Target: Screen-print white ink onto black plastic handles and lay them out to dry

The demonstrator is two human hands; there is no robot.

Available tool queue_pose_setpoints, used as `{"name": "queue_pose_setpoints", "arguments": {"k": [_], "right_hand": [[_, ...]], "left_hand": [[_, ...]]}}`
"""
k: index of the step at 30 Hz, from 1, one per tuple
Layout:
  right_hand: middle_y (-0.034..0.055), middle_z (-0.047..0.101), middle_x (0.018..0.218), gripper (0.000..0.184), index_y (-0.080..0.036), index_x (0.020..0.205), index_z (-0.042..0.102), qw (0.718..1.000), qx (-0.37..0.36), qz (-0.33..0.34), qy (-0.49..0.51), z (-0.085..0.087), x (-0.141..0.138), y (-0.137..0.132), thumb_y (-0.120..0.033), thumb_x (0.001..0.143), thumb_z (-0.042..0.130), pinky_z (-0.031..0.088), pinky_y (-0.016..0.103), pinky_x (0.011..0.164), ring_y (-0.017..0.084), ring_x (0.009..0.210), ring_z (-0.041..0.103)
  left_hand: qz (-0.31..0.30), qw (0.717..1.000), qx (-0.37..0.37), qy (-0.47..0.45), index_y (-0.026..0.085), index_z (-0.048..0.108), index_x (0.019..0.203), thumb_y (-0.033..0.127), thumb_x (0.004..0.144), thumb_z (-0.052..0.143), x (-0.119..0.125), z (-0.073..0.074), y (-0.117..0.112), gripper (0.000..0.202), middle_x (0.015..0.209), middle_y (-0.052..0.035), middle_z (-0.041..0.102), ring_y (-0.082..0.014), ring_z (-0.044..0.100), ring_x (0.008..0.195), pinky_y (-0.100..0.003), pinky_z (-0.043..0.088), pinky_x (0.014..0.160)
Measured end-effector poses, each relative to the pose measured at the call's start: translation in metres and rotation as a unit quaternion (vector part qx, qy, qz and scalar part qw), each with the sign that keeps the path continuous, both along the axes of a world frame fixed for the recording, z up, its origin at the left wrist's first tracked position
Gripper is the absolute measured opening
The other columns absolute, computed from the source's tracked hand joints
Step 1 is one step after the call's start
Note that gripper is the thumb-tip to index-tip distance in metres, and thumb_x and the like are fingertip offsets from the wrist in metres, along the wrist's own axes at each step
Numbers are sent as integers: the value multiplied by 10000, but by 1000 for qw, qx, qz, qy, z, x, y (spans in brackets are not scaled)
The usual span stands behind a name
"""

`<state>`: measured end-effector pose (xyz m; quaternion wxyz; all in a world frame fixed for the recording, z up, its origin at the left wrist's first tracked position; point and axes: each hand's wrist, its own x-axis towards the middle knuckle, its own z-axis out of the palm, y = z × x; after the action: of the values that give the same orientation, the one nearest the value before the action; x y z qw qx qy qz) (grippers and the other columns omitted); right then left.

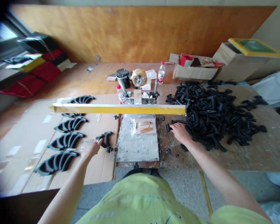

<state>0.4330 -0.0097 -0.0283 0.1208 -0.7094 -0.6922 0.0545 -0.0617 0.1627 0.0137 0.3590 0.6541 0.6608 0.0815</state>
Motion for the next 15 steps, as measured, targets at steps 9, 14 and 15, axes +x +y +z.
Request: {"name": "queue_pose_setpoints", "arguments": {"k": [9, 14, 15], "right_hand": [[97, 652, 1039, 202, -172, 1054, 670, 991, 68, 108, 46, 25, -150, 93, -205, 910, 532, 429, 370, 900, 237, 1037, 525], [74, 677, 1049, 230, -220, 1067, 680, 993, 67, 73, 66, 37, -135, 83, -312, 896, 558, 398, 409, 956, 258, 1065, 539], [66, 681, 1049, 244, -228, 1073, 683, 992, 79, 48, 86, 41, -121, 80, -332, 892, 556, 407, 410, 952, 260, 1056, 551]], "left_hand": [[30, 881, 180, -436, 174, 602, 804, 578, 894, 362, 119, 126, 17, 478, 509, 14, 498, -99, 417, 423, -215, 348, 445], [19, 875, 180, -448, 152, 674, 827, 604, 896, 369, 122, 146, -8, 550, 479, 6, 502, -110, 446, 440, -223, 356, 446], [20, 882, 153, -446, 146, 685, 886, 631, 881, 382, 115, 141, -16, 572, 514, -3, 538, -117, 480, 470, -225, 376, 460]]}}
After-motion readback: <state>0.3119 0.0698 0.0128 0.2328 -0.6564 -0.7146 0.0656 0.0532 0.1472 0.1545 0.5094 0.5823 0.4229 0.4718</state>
